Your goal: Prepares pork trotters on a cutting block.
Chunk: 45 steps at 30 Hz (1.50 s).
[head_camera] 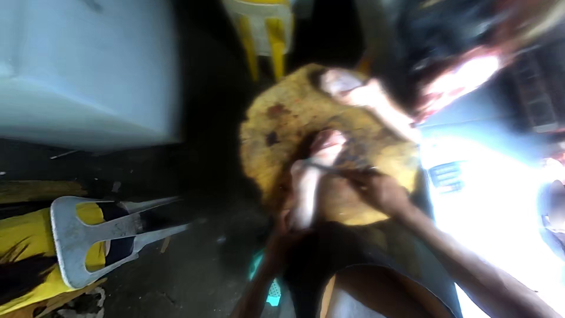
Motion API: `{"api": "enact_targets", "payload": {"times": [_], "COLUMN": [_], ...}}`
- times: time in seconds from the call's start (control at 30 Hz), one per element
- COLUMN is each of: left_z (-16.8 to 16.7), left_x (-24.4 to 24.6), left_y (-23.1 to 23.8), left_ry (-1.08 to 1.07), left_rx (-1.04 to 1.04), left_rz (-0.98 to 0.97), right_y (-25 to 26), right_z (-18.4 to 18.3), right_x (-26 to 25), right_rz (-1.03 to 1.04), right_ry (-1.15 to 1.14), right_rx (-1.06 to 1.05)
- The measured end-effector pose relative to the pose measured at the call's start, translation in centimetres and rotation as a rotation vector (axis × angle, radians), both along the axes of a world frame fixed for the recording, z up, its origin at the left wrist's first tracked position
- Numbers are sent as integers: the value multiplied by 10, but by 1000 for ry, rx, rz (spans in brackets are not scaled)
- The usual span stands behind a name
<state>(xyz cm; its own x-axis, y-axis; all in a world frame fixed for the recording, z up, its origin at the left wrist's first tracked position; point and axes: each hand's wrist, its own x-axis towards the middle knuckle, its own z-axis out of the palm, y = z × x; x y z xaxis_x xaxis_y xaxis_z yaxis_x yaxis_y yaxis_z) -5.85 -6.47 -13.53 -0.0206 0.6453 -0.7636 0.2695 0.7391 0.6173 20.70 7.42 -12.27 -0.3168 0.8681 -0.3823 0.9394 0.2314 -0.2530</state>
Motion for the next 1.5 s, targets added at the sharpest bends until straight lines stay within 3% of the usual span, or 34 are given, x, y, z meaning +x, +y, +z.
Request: {"api": "enact_targets", "payload": {"times": [0.1, 0.17, 0.27, 0.33, 0.5, 0.63, 0.7, 0.87, 0.93, 1.0, 1.03, 1.13, 1.27, 1.37, 1.5], "left_z": [-17, -16, -14, -14, 2, -4, -10, -31, -56, -80, -83, -67, -29, -4, 4], "left_x": [-9, -11, -11, -8, 0, 0, -3, -21, -21, -15, -9, 0, 3, 16, 29], "left_y": [-15, -16, -16, -17, -8, -9, -11, 9, 29, 48, 56, 69, 78, 82, 84], "left_ry": [-208, -250, -234, -200, -59, -83, -164, -507, -606, -905, -942, -768, -510, -458, -344], "left_rx": [-72, -133, -156, -123, -132, -86, -61, -125, -139, -173, -178, -142, -79, -27, 6], "left_rz": [129, 181, 183, 152, 11, 19, 46, 198, 229, 274, 281, 236, 33, -55, -120], "right_y": [-4, -22, -53, -63, -40, -49, -48, -9, -3, -2, -5, -20, -61, -88, -101], "right_z": [-1, 11, 37, 42, 46, 61, 58, 33, 26, 18, 15, 11, 0, -9, -24], "right_x": [9, 6, -6, -13, -20, -21, -23, -2, 10, 20, 23, 23, 11, 4, 18], "right_rz": [-46, 42, 233, 304, 237, 364, 353, 87, -10, -104, -145, -239, -226, -236, -432], "right_ry": [35, 122, 167, 134, -64, -5, -23, -59, 2, 122, 177, 303, 439, 440, 393], "right_rx": [55, -35, -213, -200, -67, -212, -216, -89, -24, 32, 51, 70, 0, -5, 100]}}
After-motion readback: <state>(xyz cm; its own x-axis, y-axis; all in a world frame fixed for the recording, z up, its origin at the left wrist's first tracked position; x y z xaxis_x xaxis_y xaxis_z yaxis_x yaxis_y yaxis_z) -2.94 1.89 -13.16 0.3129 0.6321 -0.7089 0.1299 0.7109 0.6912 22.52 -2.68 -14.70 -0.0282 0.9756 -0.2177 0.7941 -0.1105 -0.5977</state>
